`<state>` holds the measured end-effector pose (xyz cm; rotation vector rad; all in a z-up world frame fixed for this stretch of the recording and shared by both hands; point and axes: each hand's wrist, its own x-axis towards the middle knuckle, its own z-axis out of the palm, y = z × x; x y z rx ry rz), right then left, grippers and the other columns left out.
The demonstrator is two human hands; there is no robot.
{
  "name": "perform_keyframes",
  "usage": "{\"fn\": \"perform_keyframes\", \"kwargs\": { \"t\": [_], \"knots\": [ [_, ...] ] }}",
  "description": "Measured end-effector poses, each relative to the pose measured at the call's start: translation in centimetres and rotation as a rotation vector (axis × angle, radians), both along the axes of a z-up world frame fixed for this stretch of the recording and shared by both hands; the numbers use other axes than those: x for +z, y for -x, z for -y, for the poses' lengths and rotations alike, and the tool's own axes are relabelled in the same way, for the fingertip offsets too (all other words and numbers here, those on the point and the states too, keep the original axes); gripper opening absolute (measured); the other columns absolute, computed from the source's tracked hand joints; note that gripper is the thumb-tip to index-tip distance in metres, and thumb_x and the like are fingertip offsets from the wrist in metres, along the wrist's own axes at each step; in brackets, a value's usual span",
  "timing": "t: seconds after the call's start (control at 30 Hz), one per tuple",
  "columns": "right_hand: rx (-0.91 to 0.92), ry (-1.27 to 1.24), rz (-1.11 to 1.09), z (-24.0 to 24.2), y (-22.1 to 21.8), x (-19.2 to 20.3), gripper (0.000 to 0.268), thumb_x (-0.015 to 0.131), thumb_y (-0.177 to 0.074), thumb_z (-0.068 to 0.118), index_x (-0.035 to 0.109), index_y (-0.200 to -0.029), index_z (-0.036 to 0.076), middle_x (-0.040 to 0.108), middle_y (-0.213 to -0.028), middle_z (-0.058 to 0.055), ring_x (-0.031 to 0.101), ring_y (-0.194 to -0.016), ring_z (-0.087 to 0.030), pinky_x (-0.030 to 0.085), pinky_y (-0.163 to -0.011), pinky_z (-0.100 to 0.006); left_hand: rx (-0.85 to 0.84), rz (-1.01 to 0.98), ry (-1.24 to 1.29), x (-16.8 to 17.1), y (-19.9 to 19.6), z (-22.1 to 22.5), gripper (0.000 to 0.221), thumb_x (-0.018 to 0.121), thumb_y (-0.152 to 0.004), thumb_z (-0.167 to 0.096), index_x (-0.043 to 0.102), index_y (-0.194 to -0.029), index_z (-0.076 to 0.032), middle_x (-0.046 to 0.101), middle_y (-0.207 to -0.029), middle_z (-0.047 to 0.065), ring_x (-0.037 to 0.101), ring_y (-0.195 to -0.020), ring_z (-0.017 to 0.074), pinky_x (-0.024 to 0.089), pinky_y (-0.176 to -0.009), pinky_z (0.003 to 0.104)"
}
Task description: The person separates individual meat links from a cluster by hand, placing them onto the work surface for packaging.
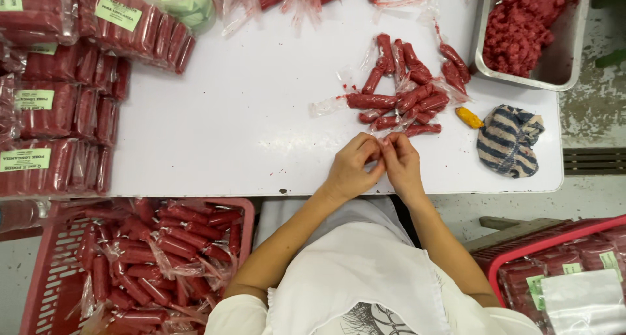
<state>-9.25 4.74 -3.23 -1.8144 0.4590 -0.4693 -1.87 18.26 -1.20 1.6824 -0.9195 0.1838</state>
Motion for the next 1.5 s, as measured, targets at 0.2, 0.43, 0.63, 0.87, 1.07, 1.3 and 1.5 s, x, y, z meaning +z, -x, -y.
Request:
{"fn": "perform_keyframes", "kwargs": {
  "t": [0.2, 0.43, 0.63, 0.87, 1.07, 1.3, 1.5],
  "knots": [
    [-0.067, 0.515, 0.241, 2.7, 0.5, 2.2, 0.007, 0.062, -0.104, 0.0, 0.066, -0.106, 0.006, 0.06, -0.082, -0.007, 0.059, -0.064, -0.022, 0.05, -0.058, -0.031, 0.02, 0.003, -0.062, 0.4, 1.7, 3.8, 0.006, 0.062, -0.095, -0.005, 0.062, -0.101, -0.006, 0.062, -0.093, 0.011, 0.067, -0.092, 0.0318, 0.056, -0.08, 0.038],
    [-0.281, -0.268, 0.187, 5.2, -3.6, 3.1, 0.005, 0.056, -0.104, -0.002, 0.06, -0.107, 0.0, 0.055, -0.08, -0.006, 0.058, -0.057, -0.012, 0.052, -0.047, -0.024, -0.173, -0.287, -0.141, -2.1, 1.8, 2.0, 0.012, 0.057, -0.102, -0.016, 0.067, -0.102, -0.008, 0.065, -0.088, 0.01, 0.07, -0.086, 0.0319, 0.057, -0.074, 0.039],
    [0.008, 1.075, -0.081, 10.5, -12.2, 2.8, 0.028, 0.074, -0.103, 0.021, 0.061, -0.109, -0.003, 0.054, -0.095, -0.019, 0.062, -0.09, -0.043, 0.055, -0.068, -0.052, -0.14, -0.435, -0.39, 5.4, -1.4, -12.3, 0.021, 0.058, -0.101, -0.017, 0.069, -0.109, -0.001, 0.07, -0.094, 0.026, 0.071, -0.091, 0.0466, 0.059, -0.073, 0.053],
    [0.23, 0.698, -0.272, 7.1, -11.9, 8.5, 0.018, 0.056, -0.106, 0.015, 0.059, -0.108, -0.002, 0.063, -0.085, -0.021, 0.062, -0.082, -0.038, 0.051, -0.071, -0.05, 0.579, -0.299, -1.377, 10.3, -1.1, -24.7, 0.032, 0.057, -0.099, -0.037, 0.076, -0.102, -0.011, 0.076, -0.088, 0.014, 0.075, -0.09, 0.0373, 0.057, -0.078, 0.05],
    [0.31, -0.294, 0.101, 2.7, -6.8, 14.8, 0.007, 0.052, -0.106, 0.009, 0.053, -0.111, 0.005, 0.063, -0.084, -0.023, 0.067, -0.062, -0.029, 0.052, -0.055, -0.033, 0.147, -0.123, -0.599, 12.3, -3.7, -12.7, 0.046, 0.063, -0.099, -0.023, 0.057, -0.137, 0.003, 0.06, -0.126, 0.031, 0.058, -0.119, 0.051, 0.049, -0.097, 0.058],
    [0.479, -0.53, 0.38, 3.9, -1.8, 14.4, 0.036, 0.055, -0.099, 0.009, 0.046, -0.134, 0.006, 0.063, -0.125, -0.035, 0.072, -0.062, -0.032, 0.059, -0.046, -0.032, -0.421, -0.778, 0.155, 8.2, -1.2, 1.2, 0.02, 0.055, -0.106, -0.025, 0.065, -0.105, -0.008, 0.067, -0.073, 0.006, 0.073, -0.066, 0.0162, 0.065, -0.063, 0.029],
    [0.361, 0.964, -0.213, 2.1, 0.9, 18.2, 0.03, 0.062, -0.097, 0.007, 0.059, -0.127, 0.008, 0.067, -0.089, -0.022, 0.068, -0.081, -0.047, 0.056, -0.065, -0.057, -0.48, -0.948, 0.013, 6.4, -0.8, 1.0, 0.027, 0.056, -0.103, -0.029, 0.068, -0.09, -0.009, 0.066, -0.069, 0.004, 0.067, -0.066, 0.0117, 0.062, -0.067, 0.027]
  ]
}}
